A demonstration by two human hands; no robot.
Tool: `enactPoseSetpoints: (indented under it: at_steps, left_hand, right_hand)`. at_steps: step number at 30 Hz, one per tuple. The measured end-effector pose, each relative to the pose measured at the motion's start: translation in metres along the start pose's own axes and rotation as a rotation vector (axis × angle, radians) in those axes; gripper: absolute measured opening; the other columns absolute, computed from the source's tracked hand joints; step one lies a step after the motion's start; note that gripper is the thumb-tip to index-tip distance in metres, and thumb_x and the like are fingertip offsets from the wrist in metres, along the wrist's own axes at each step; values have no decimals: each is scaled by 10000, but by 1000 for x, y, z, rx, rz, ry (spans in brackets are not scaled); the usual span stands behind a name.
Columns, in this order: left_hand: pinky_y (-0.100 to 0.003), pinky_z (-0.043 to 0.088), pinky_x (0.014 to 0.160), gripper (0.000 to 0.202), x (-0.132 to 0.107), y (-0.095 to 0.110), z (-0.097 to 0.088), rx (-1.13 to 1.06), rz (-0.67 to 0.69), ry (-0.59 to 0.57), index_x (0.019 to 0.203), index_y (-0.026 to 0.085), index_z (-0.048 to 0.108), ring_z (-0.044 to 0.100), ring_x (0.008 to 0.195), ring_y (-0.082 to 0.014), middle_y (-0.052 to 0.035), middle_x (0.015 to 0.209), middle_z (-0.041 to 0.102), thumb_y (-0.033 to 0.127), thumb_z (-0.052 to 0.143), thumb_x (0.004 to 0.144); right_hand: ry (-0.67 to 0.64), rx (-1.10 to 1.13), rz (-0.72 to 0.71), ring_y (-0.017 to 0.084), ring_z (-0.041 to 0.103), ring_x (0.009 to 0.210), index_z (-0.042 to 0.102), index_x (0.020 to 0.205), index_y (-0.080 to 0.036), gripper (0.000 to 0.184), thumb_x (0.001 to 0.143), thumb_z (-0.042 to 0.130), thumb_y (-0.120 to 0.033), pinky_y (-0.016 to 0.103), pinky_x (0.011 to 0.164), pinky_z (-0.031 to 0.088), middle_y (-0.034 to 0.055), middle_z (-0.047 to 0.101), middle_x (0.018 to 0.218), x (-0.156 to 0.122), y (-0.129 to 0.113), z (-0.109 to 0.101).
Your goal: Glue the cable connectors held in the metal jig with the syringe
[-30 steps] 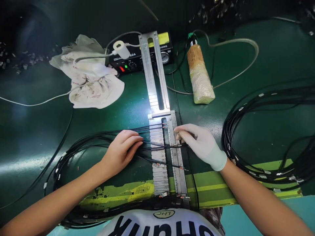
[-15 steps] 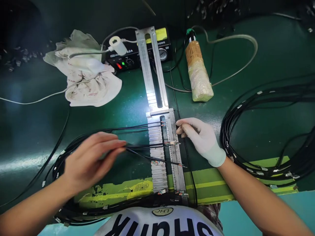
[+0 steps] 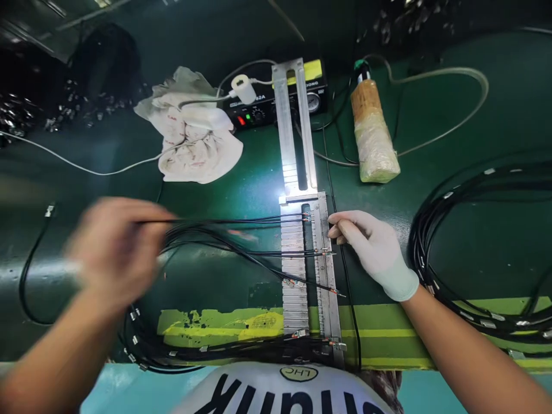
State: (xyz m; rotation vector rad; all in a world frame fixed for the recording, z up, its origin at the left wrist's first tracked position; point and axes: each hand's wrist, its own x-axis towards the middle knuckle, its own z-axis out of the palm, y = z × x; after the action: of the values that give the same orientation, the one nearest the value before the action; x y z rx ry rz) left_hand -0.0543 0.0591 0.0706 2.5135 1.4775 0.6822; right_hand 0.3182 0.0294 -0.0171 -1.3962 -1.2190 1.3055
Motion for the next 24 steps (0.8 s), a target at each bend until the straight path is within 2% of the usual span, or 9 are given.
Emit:
enactPoseSetpoints:
  at_steps: [2, 4, 7, 9, 12, 14, 17, 20, 24]
  left_hand:
    - [-327, 494, 799, 110, 4, 9, 42, 19, 84, -108, 997, 187, 602, 585, 884, -174, -43, 940, 636, 229, 499, 1004]
    - [-345, 468, 783, 140, 6, 17, 78, 103, 171, -210, 1002, 169, 596, 591, 899, -198, -79, 970, 660, 215, 464, 1014]
    - [-408, 420, 885, 167, 5, 28, 105, 248, 245, -172, 1140, 160, 586, 585, 1072, -254, -121, 1134, 673, 203, 507, 998]
    - [-430, 401, 942, 251, 6, 32, 108, 246, 324, -156, 1239, 159, 551, 565, 1135, -268, -133, 1204, 654, 178, 517, 991]
    - [-378, 451, 879, 238, 12, 36, 110, 106, 450, -207, 1227, 147, 539, 575, 1014, -227, -129, 1124, 651, 142, 462, 1001]
    - [-336, 477, 815, 207, 17, 35, 113, -17, 460, -212, 1188, 143, 536, 561, 910, -194, -108, 1026, 641, 131, 438, 1006]
    - [-303, 492, 782, 224, 23, 31, 115, -134, 415, -180, 1205, 147, 520, 547, 869, -170, -87, 991, 623, 106, 451, 996]
    - [-291, 486, 736, 260, 29, 28, 113, -129, 425, -176, 1241, 139, 518, 545, 836, -165, -83, 968, 621, 96, 455, 992]
    - [-291, 478, 713, 298, 37, 28, 109, -59, 485, -267, 1295, 120, 519, 556, 808, -166, -76, 921, 629, 129, 391, 1026]
  right_hand:
    - [7, -4, -5, 150, 688, 756, 726, 1079, -212, 265, 961, 609, -419, 280, 708, 609, 45, 748, 891, -1, 0, -1]
    - [2, -10, -4, 151, 691, 754, 726, 1078, -212, 269, 961, 606, -423, 285, 712, 613, 45, 750, 890, 0, 1, -1]
    - [-17, -22, 10, 156, 695, 766, 725, 1087, -222, 267, 965, 598, -422, 289, 715, 612, 41, 752, 898, 1, 3, -1]
    - [-23, -37, 17, 155, 698, 779, 725, 1093, -230, 255, 966, 600, -413, 286, 731, 609, 34, 753, 910, 2, 3, -1]
    - [-18, -44, 25, 145, 698, 789, 726, 1091, -242, 237, 971, 597, -400, 271, 746, 605, 21, 754, 911, 3, 2, 0]
    - [-16, -40, 31, 141, 696, 783, 727, 1084, -245, 233, 973, 593, -399, 264, 736, 606, 17, 753, 903, 3, 2, 1]
    - [-27, -57, 44, 146, 699, 777, 730, 1078, -243, 234, 970, 596, -401, 275, 744, 609, 19, 755, 899, 3, 2, 1]
    - [-30, -78, 52, 148, 705, 784, 734, 1077, -252, 227, 971, 594, -397, 282, 765, 612, 14, 756, 904, 3, 4, 1]
    - [-28, -93, 44, 138, 705, 785, 738, 1074, -266, 212, 977, 587, -378, 265, 758, 618, 6, 755, 906, 4, 3, 1]
